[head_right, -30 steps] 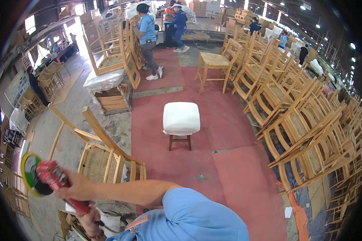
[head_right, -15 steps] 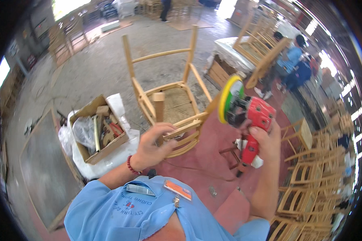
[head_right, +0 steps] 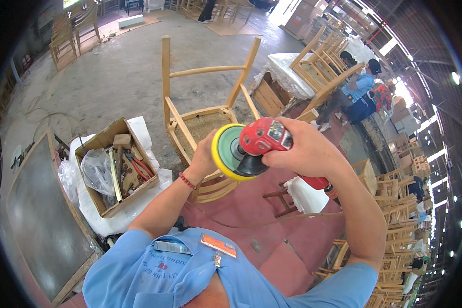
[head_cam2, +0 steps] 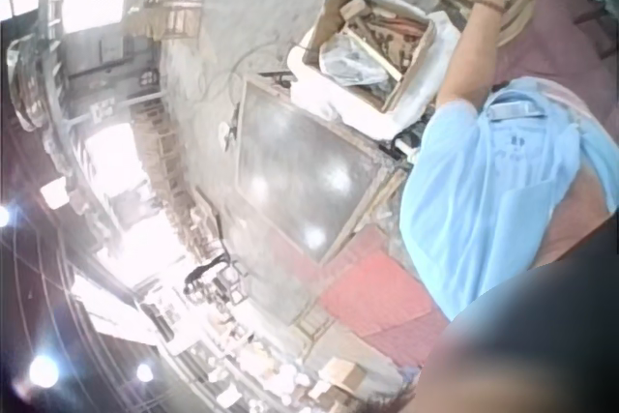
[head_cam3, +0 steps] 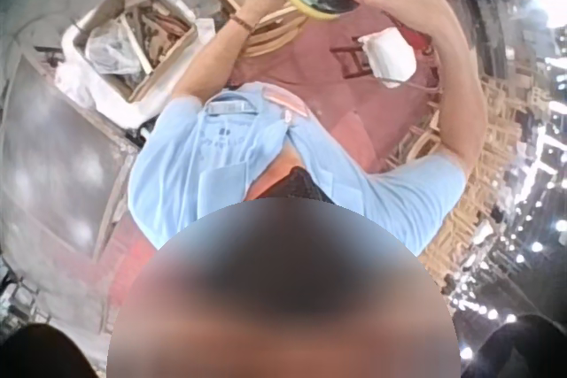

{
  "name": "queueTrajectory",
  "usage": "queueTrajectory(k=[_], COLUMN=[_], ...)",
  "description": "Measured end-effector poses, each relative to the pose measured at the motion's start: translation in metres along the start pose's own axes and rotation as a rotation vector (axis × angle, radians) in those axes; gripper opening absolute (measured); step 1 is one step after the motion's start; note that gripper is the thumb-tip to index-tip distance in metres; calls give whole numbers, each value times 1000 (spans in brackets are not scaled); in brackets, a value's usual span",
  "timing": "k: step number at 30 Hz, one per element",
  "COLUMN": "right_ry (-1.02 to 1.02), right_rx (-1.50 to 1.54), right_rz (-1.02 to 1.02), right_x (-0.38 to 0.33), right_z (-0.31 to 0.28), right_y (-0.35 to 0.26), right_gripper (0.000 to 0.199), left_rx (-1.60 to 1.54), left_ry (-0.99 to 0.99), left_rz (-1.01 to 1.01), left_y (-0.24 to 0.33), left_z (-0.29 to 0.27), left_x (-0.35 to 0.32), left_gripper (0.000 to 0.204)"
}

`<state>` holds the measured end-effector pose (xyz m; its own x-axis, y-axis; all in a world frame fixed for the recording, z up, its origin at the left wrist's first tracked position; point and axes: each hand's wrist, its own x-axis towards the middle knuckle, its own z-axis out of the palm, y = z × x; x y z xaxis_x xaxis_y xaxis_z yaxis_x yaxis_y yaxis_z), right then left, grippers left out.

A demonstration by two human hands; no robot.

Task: The person picks up wooden chairs with woven seats, lifts them to inspect the underside, and uses a handheld power sander to smooth the legs and frame. The person then wipes the sanded areas with a cloth and places the chairs back on the floor.

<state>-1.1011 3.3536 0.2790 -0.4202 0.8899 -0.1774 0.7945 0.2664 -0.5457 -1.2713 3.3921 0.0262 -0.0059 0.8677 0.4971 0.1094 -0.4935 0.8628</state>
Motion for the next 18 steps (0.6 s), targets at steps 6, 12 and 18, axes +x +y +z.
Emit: queueTrajectory(k=[6,12,18], right_ry=[-13,219,146], right_rx=[-120,-282,-225], right_rz=[25,243,173], right_x=[28,39,11], right_z=[-2,-25,-14], right_y=[-1,2,-27], right_gripper=[57,56,55], left_rx=[-244,-88,-84], left_ry=[22,-81,-62], left_rz=[41,-229,-201], left_y=[6,19,9], left_z=[3,-8,-3], left_x=[-2,0,-1], left_gripper=[49,41,41])
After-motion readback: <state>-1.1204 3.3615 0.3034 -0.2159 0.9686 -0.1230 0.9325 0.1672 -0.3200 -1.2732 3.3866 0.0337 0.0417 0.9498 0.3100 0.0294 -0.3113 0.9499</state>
